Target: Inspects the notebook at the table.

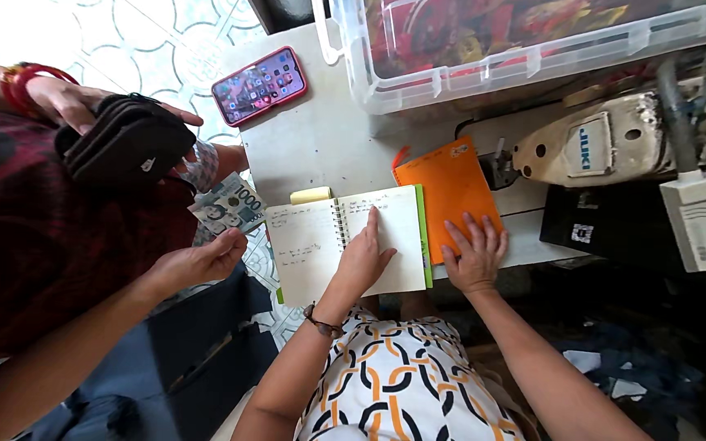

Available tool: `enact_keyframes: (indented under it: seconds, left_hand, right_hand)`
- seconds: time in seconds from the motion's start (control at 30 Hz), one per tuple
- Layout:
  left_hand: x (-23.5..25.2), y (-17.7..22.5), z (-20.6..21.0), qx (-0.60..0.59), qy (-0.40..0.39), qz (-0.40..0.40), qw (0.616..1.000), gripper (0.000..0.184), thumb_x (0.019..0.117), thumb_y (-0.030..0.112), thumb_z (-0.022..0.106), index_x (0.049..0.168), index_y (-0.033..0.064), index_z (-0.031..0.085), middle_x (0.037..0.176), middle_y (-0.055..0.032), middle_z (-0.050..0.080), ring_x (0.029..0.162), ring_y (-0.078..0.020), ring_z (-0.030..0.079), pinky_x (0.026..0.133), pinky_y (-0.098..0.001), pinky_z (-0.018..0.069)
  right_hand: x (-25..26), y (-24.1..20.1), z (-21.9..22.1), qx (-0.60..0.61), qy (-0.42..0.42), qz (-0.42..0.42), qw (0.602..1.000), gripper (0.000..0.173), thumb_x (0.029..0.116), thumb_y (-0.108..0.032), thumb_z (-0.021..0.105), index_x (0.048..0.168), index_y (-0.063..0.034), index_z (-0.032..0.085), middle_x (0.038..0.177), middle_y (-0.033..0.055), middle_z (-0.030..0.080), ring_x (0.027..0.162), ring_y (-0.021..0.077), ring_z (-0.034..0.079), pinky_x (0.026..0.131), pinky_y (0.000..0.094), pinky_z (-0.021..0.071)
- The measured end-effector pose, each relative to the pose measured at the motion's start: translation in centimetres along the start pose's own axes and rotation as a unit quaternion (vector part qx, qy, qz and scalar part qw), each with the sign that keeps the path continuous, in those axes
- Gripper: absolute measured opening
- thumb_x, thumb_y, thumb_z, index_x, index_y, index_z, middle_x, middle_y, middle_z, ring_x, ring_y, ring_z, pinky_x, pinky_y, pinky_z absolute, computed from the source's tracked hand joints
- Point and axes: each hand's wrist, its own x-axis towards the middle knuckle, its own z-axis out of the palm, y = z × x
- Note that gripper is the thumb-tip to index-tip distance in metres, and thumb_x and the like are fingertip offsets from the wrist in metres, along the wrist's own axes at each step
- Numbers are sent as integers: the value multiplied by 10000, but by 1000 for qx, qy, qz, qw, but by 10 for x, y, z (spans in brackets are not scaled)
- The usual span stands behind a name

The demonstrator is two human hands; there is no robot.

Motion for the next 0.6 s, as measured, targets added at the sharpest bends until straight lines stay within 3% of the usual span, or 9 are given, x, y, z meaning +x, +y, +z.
enact_keyframes:
  seconds: [0.33, 0.47, 0.6]
  left_hand:
    - [-2, -5, 1, -31, 4, 20, 999, 894, 979, 223, 709, 1609, -31, 128, 1023, -211, 667, 900, -332, 692, 859, -493, 575]
    - [-10, -6, -3, -38, 9, 27, 999, 872, 990, 227, 692, 1600, -55, 137, 1079, -224, 666, 951, -326, 696, 895, -476, 571]
    - [-25, -2, -16, 22, 17, -25, 999, 848, 997, 300, 677, 1604, -37, 189, 1026, -188, 701, 891, -340, 704, 823, -525, 572]
  right_hand:
    - [1, -1, -1, 0, 0, 1, 1000, 490, 1040, -477, 400, 1416, -266, 633, 1541, 135, 509, 1479, 493, 326, 1141, 756, 143]
    - [1, -1, -1, 0, 6, -1, 1000, 490, 1042, -473, 394, 1415, -264, 633, 1538, 140, 511, 1476, 497, 329, 1141, 752, 145]
    - [1, -1, -2, -1, 4, 0, 1000, 488, 1035, -465, 405, 1415, -263, 634, 1531, 139, 520, 1472, 495, 337, 1135, 760, 148]
